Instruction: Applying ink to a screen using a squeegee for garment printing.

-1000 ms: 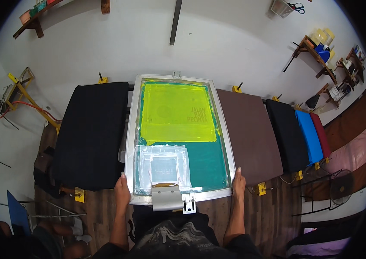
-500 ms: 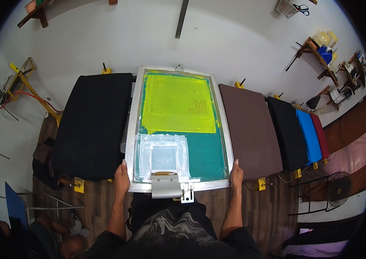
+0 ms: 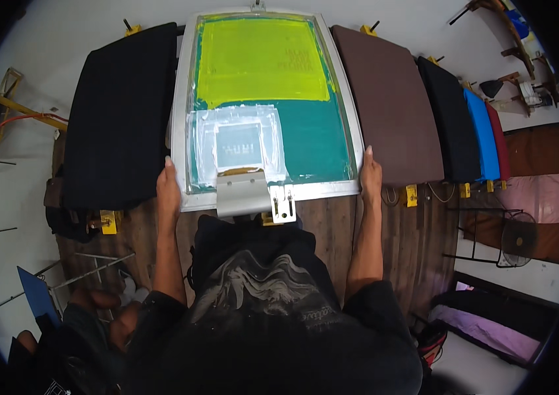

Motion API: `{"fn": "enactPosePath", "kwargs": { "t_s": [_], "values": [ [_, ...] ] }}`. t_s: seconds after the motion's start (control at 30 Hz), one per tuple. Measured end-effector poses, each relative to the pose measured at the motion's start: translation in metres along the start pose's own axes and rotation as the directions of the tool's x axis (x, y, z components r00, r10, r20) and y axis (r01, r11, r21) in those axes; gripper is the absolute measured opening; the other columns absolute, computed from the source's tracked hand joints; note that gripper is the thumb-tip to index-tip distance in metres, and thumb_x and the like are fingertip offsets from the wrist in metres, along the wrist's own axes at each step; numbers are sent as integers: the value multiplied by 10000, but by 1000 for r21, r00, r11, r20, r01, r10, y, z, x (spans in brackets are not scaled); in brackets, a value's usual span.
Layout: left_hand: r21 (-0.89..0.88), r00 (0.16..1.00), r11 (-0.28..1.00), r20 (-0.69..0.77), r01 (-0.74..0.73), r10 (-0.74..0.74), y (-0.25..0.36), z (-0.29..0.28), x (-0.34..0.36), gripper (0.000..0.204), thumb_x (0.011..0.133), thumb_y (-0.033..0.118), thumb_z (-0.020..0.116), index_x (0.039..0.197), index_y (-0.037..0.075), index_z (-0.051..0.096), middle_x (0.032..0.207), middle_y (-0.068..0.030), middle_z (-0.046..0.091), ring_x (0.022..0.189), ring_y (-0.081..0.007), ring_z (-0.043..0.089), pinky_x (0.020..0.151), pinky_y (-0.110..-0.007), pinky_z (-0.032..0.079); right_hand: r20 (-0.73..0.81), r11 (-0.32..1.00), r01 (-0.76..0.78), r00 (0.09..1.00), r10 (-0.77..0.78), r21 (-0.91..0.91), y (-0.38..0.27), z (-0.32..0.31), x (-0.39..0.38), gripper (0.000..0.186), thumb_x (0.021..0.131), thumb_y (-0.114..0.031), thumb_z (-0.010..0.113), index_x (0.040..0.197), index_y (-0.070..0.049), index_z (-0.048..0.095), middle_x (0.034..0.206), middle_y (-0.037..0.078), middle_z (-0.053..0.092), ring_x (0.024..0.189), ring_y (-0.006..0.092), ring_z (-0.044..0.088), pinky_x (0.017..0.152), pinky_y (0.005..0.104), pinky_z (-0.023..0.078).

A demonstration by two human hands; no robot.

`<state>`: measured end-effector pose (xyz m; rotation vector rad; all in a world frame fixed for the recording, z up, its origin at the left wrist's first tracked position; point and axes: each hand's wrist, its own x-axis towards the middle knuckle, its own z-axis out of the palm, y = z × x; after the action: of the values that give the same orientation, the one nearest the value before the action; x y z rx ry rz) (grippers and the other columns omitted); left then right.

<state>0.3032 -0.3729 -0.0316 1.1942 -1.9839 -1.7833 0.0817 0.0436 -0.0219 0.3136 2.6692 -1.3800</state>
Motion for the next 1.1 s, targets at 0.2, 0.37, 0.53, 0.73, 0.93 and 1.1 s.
{"fn": "enactPosePath", "kwargs": {
  "t_s": [0.2, 0.37, 0.53, 0.73, 0.93, 1.1],
  "values": [
    [39, 998, 998, -53, 43, -41, -6, -1, -2, 696, 1017, 532, 376, 1222, -102, 577, 1092, -171, 649, 983, -197, 580, 907, -319, 438, 13, 997, -63, 998, 63, 35, -3, 2, -17, 748, 991, -572, 402, 967, 133, 650, 825, 133, 638, 803, 178, 555, 770, 343, 458],
    [131, 997, 991, -78, 19, -9, -23, -4, 3, 664, 1012, 531, 380, 1123, -77, 623, 1000, -174, 661, 915, -209, 584, 868, -336, 447, 23, 995, -27, 999, 25, 92, 0, 6, -25, 661, 1001, -522, 433, 803, 89, 587, 702, 33, 505, 701, 126, 422, 641, 328, 389],
    [213, 1000, 977, -21, -5, 10, -36, -3, 9, 642, 1016, 523, 367, 1092, -61, 626, 918, -194, 644, 890, -226, 593, 860, -354, 451, 40, 998, 39, 999, -36, -51, 18, 5, -22, 552, 1007, -441, 458, 852, 67, 608, 703, 93, 532, 726, 182, 485, 694, 357, 421],
    [511, 920, 777, 76, -367, 385, 21, -3, -40, 673, 924, 413, 610, 1409, -16, 422, 1353, -237, 479, 1240, -378, 467, 1047, -456, 365, 35, 749, 493, 844, -535, -444, -56, 12, -80, 394, 960, -261, 562, 1209, 44, 571, 1194, 284, 556, 1042, 414, 556, 924, 479, 430],
    [396, 574, 465, 743, -792, 344, 82, 9, -95, 822, 721, 198, 779, 1428, 23, 398, 1428, -184, 425, 1346, -373, 375, 1122, -486, 298, 712, 471, 866, 436, -550, -167, -129, 72, -182, 747, 697, -178, 790, 1358, -51, 465, 1346, 223, 471, 1275, 384, 443, 1049, 477, 385],
    [400, 580, 446, 703, -801, 412, 62, 24, -82, 709, 663, -2, 679, 1344, 25, 485, 1365, -171, 498, 1294, -367, 453, 1063, -438, 390, 691, 366, 905, 407, -597, -216, -113, 117, -166, 540, 667, -70, 720, 1166, 17, 530, 1155, 193, 551, 1125, 363, 539, 903, 500, 474]
  ]
}}
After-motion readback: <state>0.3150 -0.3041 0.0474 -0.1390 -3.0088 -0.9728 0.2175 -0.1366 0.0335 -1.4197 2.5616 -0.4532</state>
